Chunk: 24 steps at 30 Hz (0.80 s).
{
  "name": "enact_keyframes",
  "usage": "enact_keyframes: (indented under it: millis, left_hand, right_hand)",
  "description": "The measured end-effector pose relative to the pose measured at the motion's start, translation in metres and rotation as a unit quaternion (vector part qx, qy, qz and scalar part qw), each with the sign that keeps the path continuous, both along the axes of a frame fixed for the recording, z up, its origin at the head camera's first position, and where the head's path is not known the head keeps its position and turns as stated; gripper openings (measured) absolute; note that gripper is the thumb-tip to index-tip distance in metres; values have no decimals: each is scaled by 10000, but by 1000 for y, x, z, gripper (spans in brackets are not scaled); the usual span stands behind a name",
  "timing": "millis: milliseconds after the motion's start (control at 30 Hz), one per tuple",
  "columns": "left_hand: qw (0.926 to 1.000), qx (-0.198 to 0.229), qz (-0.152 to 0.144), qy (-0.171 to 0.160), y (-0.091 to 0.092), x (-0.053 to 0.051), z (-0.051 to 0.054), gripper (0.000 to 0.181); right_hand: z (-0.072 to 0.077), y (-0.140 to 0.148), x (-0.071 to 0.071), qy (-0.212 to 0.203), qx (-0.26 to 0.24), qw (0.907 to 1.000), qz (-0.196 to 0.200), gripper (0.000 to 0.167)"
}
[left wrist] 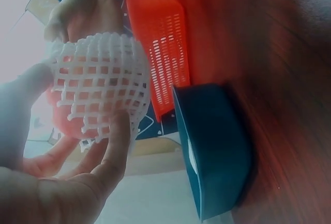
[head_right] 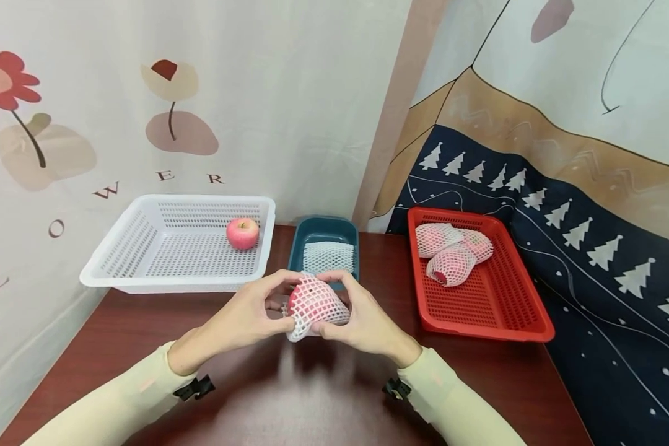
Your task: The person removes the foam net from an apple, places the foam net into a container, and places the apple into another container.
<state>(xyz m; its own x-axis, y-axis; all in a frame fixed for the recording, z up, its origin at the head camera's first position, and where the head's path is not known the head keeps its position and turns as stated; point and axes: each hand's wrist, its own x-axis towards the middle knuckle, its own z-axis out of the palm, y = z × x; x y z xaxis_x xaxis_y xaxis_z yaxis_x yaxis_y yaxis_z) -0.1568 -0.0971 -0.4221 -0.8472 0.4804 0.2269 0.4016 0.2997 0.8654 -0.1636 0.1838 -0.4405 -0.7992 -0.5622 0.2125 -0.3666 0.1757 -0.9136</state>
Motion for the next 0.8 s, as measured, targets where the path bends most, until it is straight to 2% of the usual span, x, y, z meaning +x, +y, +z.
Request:
enact_keyframes:
  millis: [200,367,500,600,800]
  left_hand:
    - [9998,20,164,128,-2,-4,3,72]
    - [9994,57,247,237,-3,-2,1,73]
    - [9981,-106,354,492,-6,-1,1,74]
    - [9970,-217,408,616,-7,-2,3,75]
    - [9969,-212,420,634,-7,-5,4,74]
  right_hand:
    - [6,-3,-6,-77,47,9999,133,83]
    - [12,0,-4,206,341,9992,87,83]
    - [17,2,-2,847,712,9938,-66,86]
    - [21,2,-2,1398,917,9857,-193,86]
    - [24,3,-5,2241,1070,9684,-229,81]
